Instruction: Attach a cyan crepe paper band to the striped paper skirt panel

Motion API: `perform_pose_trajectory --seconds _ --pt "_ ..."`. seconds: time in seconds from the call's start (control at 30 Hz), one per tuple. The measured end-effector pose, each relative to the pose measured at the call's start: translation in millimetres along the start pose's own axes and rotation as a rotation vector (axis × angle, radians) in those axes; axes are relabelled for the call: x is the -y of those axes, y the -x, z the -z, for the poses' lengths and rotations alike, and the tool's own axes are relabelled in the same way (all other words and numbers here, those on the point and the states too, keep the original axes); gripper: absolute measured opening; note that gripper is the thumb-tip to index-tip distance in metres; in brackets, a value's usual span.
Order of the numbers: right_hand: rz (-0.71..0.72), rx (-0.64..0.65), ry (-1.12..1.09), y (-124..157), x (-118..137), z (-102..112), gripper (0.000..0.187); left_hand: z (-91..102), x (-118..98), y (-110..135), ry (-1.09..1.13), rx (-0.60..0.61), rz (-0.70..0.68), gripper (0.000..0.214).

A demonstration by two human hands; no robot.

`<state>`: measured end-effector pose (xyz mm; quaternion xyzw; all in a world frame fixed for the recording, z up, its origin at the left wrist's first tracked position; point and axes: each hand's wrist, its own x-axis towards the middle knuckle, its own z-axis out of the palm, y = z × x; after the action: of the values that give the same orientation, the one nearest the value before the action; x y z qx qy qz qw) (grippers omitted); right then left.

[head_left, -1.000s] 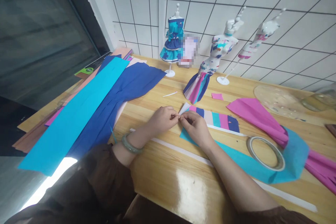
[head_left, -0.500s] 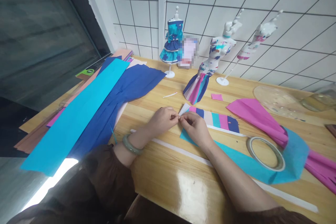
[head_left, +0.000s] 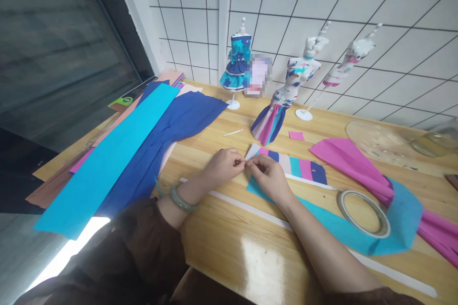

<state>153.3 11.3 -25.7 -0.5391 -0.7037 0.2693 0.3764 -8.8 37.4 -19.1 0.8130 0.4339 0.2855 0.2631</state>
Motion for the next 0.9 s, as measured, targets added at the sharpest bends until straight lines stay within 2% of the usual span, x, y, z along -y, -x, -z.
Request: perform_pose_trajectory --seconds 0.37,0.67,0.9 --pt "-0.016 -0.012 0.022 0.3 -1.2 -1.6 0.016 0.5 2.4 -0.5 0.045 -0.007 0.001 0.018" --pt "-0.031 -0.027 0.028 -0.7 -2.7 -4.2 0.012 1.6 -1.3 0.5 -0.002 0.017 -0.006 0.021" --pt "-0.028 -0.029 -0.008 0.2 1.7 -1.6 0.017 0.2 1.7 0.5 0.041 -0.003 0.034 0.020"
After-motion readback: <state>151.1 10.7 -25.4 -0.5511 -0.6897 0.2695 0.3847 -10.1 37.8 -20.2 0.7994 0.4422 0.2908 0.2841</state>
